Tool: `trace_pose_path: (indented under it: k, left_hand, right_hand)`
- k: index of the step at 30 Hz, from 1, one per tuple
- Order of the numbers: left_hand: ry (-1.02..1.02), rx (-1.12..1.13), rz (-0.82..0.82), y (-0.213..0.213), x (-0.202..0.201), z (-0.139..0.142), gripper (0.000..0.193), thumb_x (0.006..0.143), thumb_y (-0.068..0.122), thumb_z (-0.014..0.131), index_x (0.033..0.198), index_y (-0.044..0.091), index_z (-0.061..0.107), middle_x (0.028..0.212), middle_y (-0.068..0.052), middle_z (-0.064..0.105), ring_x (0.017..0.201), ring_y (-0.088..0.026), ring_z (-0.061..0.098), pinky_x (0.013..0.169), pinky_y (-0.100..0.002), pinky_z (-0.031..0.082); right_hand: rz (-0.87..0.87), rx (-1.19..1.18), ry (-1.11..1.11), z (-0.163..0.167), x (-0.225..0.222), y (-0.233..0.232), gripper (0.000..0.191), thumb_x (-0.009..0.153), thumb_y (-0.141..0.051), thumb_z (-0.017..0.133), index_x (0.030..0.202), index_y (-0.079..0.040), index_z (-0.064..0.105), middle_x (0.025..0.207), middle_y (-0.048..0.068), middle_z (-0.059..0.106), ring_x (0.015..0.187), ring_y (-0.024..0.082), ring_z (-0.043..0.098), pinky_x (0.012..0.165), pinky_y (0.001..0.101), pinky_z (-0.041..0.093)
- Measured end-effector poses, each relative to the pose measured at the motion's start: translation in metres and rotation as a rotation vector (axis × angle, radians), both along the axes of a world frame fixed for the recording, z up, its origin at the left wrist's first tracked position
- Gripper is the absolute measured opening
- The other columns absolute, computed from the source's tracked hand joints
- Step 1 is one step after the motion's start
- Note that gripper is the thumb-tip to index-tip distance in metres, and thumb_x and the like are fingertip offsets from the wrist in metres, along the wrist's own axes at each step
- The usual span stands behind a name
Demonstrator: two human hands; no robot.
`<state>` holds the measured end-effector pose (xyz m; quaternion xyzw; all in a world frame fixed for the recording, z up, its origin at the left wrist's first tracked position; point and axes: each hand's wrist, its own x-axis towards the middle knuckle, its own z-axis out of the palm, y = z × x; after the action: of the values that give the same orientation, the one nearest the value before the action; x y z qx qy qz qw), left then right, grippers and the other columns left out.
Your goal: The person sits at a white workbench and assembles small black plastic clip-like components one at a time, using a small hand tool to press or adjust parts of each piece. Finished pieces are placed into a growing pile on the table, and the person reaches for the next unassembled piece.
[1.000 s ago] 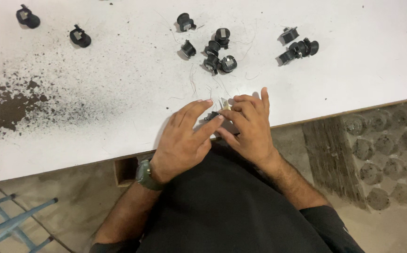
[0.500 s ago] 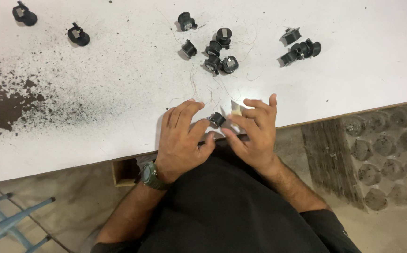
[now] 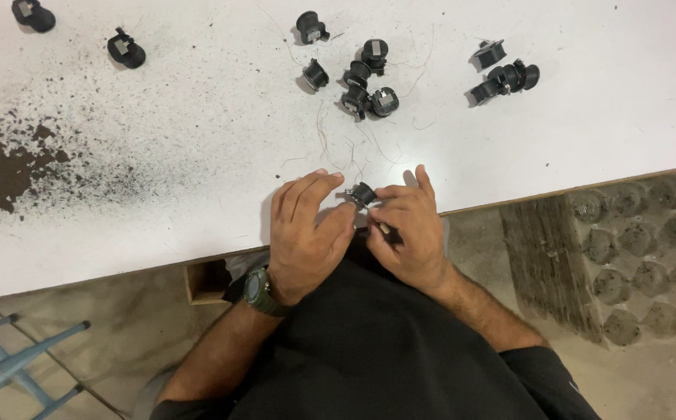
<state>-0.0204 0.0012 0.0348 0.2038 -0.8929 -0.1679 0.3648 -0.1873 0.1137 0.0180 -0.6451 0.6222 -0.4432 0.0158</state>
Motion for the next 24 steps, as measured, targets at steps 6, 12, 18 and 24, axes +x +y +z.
trace_pose_path:
  k: [6,12,18,24]
  left_hand:
    - [-0.032,-0.084,-0.038,0.0,-0.004,0.001,0.009,0.09,0.011,0.08,0.097,0.011,0.074,0.136,-0.01,0.061,0.134,-0.028,0.053,0.112,-0.049,0.042]
    - [-0.037,-0.04,0.08,0.001,-0.007,0.003,0.008,0.092,0.013,0.08,0.095,0.009,0.073,0.132,-0.01,0.064,0.128,-0.028,0.057,0.108,-0.048,0.043]
    - [-0.082,0.109,0.02,-0.002,-0.006,0.008,0.008,0.092,0.01,0.073,0.099,0.007,0.071,0.115,-0.007,0.067,0.122,-0.027,0.061,0.108,-0.051,0.04]
    - [-0.064,0.169,-0.012,-0.003,-0.005,0.011,0.009,0.092,0.01,0.07,0.1,0.007,0.069,0.114,-0.006,0.068,0.121,-0.026,0.061,0.111,-0.052,0.038]
  right_hand:
    - [-0.001,-0.003,-0.013,0.002,0.001,-0.001,0.03,0.08,0.003,0.078,0.104,-0.008,0.063,0.098,0.007,0.066,0.115,0.026,0.067,0.129,0.0611,0.023]
    - [0.0,-0.004,-0.007,-0.004,-0.001,0.001,0.029,0.081,0.003,0.077,0.103,-0.008,0.063,0.096,0.006,0.065,0.115,0.025,0.066,0.129,0.0616,0.022]
    - [0.076,-0.073,0.025,-0.017,-0.002,0.005,0.032,0.084,0.005,0.078,0.106,-0.009,0.06,0.092,0.004,0.062,0.122,0.028,0.066,0.128,0.0606,0.022]
    - [0.097,-0.094,0.019,-0.02,0.0,0.0,0.037,0.085,0.008,0.077,0.113,-0.008,0.058,0.1,0.006,0.066,0.12,0.026,0.067,0.128,0.0583,0.027]
